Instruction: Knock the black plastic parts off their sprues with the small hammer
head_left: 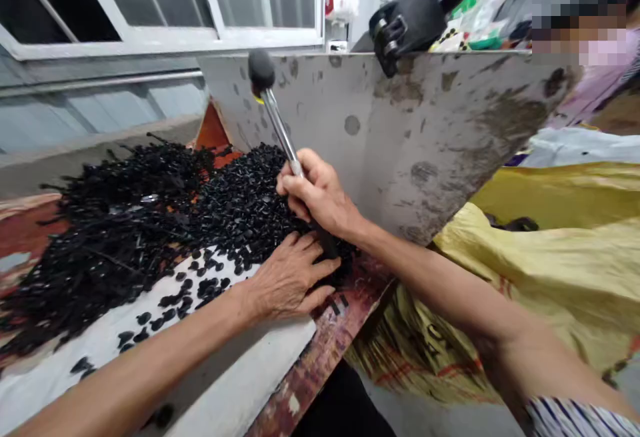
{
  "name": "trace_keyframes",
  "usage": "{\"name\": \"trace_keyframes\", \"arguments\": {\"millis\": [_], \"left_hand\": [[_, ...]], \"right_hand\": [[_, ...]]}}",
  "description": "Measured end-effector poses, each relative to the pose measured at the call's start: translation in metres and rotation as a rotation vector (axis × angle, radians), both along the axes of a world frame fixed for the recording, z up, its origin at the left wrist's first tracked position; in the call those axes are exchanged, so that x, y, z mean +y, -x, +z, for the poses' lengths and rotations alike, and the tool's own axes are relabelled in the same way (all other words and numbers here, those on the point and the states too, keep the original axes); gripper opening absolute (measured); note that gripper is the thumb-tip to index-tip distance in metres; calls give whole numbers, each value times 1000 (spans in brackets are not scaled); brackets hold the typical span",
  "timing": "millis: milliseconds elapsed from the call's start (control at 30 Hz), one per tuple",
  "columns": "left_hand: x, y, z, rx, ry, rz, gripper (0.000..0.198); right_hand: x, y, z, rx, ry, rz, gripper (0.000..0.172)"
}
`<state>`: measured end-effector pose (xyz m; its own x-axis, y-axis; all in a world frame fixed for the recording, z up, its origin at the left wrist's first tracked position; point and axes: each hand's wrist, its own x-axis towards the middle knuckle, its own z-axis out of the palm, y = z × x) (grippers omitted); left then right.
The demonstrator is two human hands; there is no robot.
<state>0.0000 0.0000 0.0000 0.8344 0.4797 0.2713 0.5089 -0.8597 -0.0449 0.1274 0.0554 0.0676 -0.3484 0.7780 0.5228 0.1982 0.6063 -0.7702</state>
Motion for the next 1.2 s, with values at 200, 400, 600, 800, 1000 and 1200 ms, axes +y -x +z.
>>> {"name": "trace_keyframes", "arguments": {"millis": [200,400,600,800,1000,1200], "left_hand": [[21,-28,-21,30,-20,-331,43],[42,-28,-15,72,-67,-273,32],[54,-20,-15,105,-132,-249,39],[62,-14,-14,119,-134,-212,36],[70,-6,-13,101,-141,-171,35],[80,3,-12,125,-108,-127,34]], "right_hand": [[-44,-46,-36,-63,-75,-160,11],[-23,-63,-77,-176,-116,-114,42],[14,-50,-97,-235,-132,-33,41],[33,-40,-102,-243,-146,-12,54],[48,-29,-92,-248,-152,27,55],[66,-18,-85,-273,-110,13,35]]}}
